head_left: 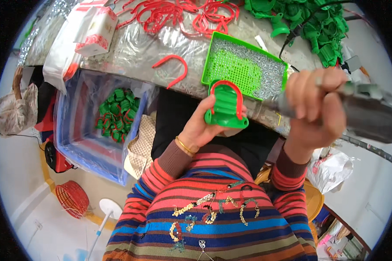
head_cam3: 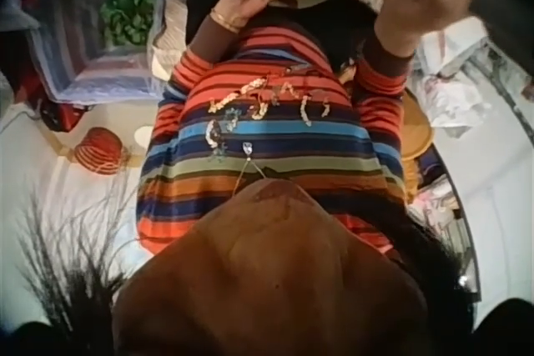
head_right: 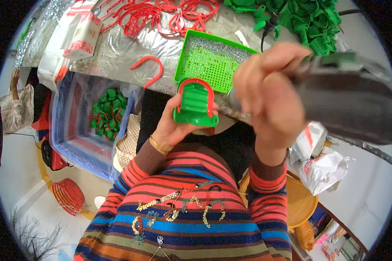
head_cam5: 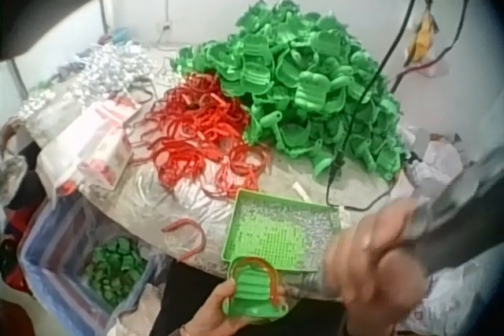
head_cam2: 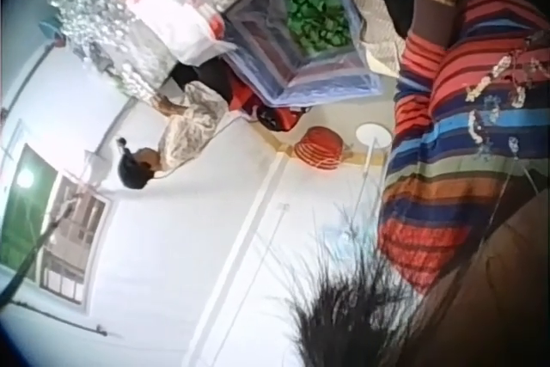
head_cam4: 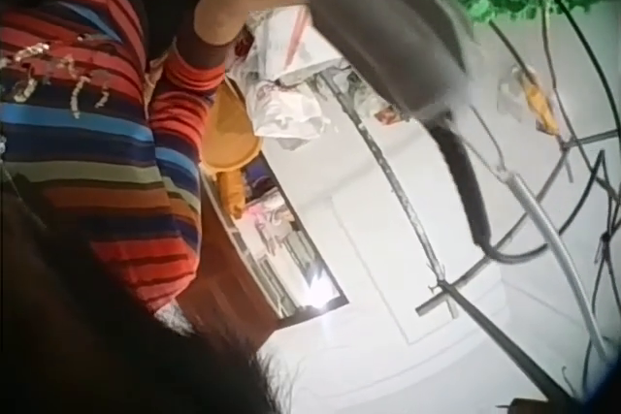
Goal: Assemble green toy components and red ribbons using a handheld assembly tool.
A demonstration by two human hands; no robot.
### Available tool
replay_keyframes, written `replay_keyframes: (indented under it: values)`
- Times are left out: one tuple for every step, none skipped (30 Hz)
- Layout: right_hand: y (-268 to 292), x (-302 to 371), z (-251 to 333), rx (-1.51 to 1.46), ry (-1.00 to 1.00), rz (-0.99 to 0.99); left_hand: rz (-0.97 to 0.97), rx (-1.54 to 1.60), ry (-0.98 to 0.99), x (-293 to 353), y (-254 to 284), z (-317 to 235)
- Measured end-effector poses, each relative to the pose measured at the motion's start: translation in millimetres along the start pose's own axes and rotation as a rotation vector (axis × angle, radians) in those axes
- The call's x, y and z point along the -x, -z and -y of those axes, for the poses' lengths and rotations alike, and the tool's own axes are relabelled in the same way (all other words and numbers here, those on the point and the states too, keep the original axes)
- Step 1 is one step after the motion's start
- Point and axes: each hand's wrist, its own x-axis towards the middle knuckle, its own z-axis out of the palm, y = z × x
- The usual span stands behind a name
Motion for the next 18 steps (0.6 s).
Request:
replay_keyframes:
  values:
    - [4.2, -6.3, -2.7, 0.051, -0.031, -0.07, 0.04, -0.037, 0.019, 1.6, -3.5, 0.0]
    - [8.5, -12.0, -9.0, 0.094, -0.071, -0.141, 0.033, -0.036, 0.019, 6.0, -4.3, 0.5]
    - [15.0, -17.0, -23.2, 0.184, -0.017, -0.234, 0.059, -0.024, 0.037, 3.1, -7.0, 0.2]
    - [18.0, -19.8, -35.1, 0.278, -0.033, -0.299, 0.084, -0.012, 0.054, 0.2, -8.7, 0.5]
    - [24.4, -21.9, -55.3, 0.239, -0.011, -0.327, 0.083, -0.012, 0.05, -1.4, -6.8, -0.1]
    - [30.1, -23.0, -69.9, 0.242, -0.011, -0.329, 0.079, -0.006, 0.045, -2.2, -5.1, 0.3]
    - [35.8, -23.8, -82.6, 0.279, -0.023, -0.367, 0.073, 0.001, 0.041, -3.0, -3.6, 1.0]
    - [39.1, -23.4, -94.3, 0.312, -0.039, -0.405, 0.068, 0.004, 0.043, -2.8, -1.4, 1.0]
    - [41.7, -22.9, -104.1, 0.311, -0.043, -0.407, 0.082, 0.005, 0.031, -4.0, 0.8, 0.5]
    - [43.8, -22.0, -112.3, 0.331, -0.034, -0.413, 0.095, 0.006, 0.018, -4.8, 2.8, 0.1]
    - [44.5, -22.3, -116.9, 0.351, -0.025, -0.418, 0.092, 0.009, 0.02, -5.9, 3.8, -0.5]
    - [45.3, -21.9, -120.0, 0.352, -0.029, -0.42, 0.089, 0.022, 0.019, -6.8, 4.7, -0.9]
    - [46.0, -21.3, -122.4, 0.367, -0.044, -0.437, 0.086, 0.034, 0.017, -7.6, 5.5, -1.0]
    - [46.1, -21.0, -125.0, 0.379, -0.06, -0.452, 0.081, 0.037, 0.016, -7.8, 6.5, -1.3]
    - [46.8, -20.8, -127.3, 0.377, -0.065, -0.452, 0.084, 0.063, 0.021, -8.0, 7.5, -1.4]
    - [47.5, -20.5, -129.3, 0.372, -0.066, -0.445, 0.087, 0.09, 0.026, -8.2, 8.4, -1.4]
    - [48.6, -19.9, -130.7, 0.369, -0.066, -0.44, 0.084, 0.093, 0.027, -8.6, 8.5, -1.7]
    - [49.8, -19.1, -132.1, 0.37, -0.07, -0.442, 0.076, 0.097, 0.033, -8.9, 7.9, -2.2]
